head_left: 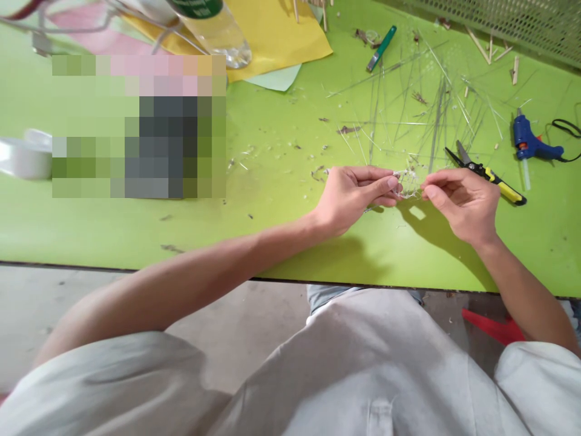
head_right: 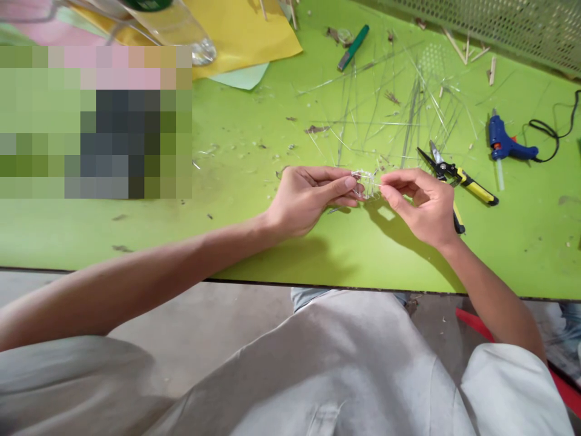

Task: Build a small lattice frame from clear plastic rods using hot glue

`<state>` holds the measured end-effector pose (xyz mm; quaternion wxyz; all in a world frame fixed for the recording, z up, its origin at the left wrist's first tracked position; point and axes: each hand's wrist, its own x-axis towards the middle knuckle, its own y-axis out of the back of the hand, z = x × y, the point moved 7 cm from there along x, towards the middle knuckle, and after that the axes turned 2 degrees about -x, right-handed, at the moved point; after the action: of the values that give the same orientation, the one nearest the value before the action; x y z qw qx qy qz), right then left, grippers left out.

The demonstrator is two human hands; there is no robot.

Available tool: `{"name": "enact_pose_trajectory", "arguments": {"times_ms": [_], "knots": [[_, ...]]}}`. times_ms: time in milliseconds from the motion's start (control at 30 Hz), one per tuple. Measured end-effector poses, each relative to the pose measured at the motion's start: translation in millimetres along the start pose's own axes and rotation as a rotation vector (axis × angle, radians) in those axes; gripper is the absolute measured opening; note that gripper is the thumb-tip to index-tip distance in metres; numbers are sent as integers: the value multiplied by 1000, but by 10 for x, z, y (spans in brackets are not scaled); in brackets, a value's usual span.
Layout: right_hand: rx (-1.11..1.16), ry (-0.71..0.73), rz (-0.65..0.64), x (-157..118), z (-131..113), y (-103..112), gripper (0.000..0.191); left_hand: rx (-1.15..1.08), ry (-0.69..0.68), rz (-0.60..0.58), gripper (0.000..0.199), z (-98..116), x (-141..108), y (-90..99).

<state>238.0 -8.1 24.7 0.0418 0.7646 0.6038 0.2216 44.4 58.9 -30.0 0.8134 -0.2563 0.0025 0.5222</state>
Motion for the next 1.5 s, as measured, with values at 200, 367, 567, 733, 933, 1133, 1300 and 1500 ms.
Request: {"name": "enact_pose_trajectory", "arguments": {"times_ms": [200,367,567,733,933,1133,1300,1500], "knots": [[108,-130,-36,-20,70,-89,33,12,3,42,52,-6,-6,23],[56,-154,-66,-20,102,-84,42,46,-25,24,61,34,-29,20],[66,-102,17,-37,54,-68,38,2,-58,-1,64,73,-40,-11],[124,-166,80,-73,152,-88,43,-25,-36,-29,74,52,-27,-44],[216,-185,123,-122,245,-120,39,-22,-35,-13,76,57,-34,-44],[245,-212,138,-146,264,-147,41,-2,-18,-24,72,33,-1,-22],[282,-238,142,-142,297,-165,42,-38,15,-61,65,-18,36,-12],[220,-232,140,-148,312,-145,45,30,5,-64,60,9,15,-31]]}}
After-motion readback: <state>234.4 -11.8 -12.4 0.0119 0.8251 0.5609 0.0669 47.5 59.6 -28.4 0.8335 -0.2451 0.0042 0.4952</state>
